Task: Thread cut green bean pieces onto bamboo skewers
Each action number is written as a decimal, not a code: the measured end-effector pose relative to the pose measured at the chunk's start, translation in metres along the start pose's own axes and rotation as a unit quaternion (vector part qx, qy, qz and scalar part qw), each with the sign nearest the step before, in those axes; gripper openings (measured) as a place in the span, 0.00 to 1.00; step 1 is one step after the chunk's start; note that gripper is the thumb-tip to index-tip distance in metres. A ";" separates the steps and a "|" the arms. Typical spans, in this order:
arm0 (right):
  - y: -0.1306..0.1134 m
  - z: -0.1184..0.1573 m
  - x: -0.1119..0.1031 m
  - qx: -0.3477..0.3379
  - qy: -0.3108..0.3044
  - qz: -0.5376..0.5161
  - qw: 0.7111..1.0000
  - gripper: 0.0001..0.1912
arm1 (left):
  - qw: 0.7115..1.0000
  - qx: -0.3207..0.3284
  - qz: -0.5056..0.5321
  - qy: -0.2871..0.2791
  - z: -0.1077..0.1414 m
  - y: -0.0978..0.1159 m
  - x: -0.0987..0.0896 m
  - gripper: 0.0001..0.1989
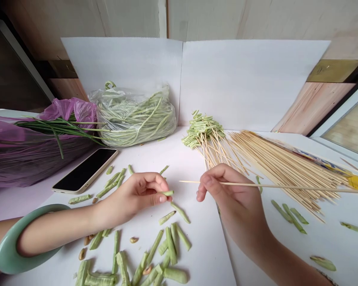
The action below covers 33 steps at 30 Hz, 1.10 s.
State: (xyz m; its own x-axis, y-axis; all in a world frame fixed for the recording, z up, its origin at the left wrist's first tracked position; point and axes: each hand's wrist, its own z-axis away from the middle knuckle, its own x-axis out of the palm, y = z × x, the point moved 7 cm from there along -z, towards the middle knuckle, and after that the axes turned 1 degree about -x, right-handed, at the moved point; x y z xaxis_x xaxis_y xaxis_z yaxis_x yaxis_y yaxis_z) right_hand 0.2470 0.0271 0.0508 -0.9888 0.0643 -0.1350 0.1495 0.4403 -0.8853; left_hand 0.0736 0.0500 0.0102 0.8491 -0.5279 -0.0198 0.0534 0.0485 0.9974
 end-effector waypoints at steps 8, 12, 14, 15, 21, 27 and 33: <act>-0.016 0.011 0.018 -0.095 -0.085 0.102 0.987 0.09 | 0.974 -0.048 0.218 0.031 -0.004 -0.011 -0.002 0.12; -0.015 0.013 0.024 -0.116 -0.124 0.180 0.969 0.07 | 0.972 -0.049 0.231 0.004 -0.003 -0.010 0.002 0.09; -0.014 0.014 0.027 -0.118 -0.137 0.197 0.964 0.07 | 0.968 -0.042 0.246 -0.013 -0.003 -0.009 0.004 0.09; -0.013 0.014 0.028 -0.117 -0.142 0.200 0.962 0.07 | 0.967 -0.039 0.252 -0.020 -0.003 -0.008 0.005 0.10; -0.016 0.019 0.033 -0.122 -0.169 0.172 0.963 0.09 | 0.960 -0.026 0.278 -0.027 -0.004 -0.008 0.003 0.11; -0.020 0.020 0.032 -0.134 -0.175 0.134 0.966 0.10 | 0.958 -0.024 0.284 -0.011 -0.006 -0.009 0.000 0.09; -0.020 0.020 0.032 -0.134 -0.175 0.139 0.965 0.10 | 0.961 -0.019 0.277 -0.006 -0.005 -0.007 0.000 0.09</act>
State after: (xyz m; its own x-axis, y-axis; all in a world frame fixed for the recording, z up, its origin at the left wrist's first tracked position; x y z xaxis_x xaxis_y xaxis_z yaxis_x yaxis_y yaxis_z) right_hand 0.2120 0.0020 0.0553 -0.8420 -0.0723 -0.5345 0.3565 0.6691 -0.6521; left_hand 0.0760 0.0539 0.0025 0.7461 -0.4221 0.5150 -0.3855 0.3568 0.8509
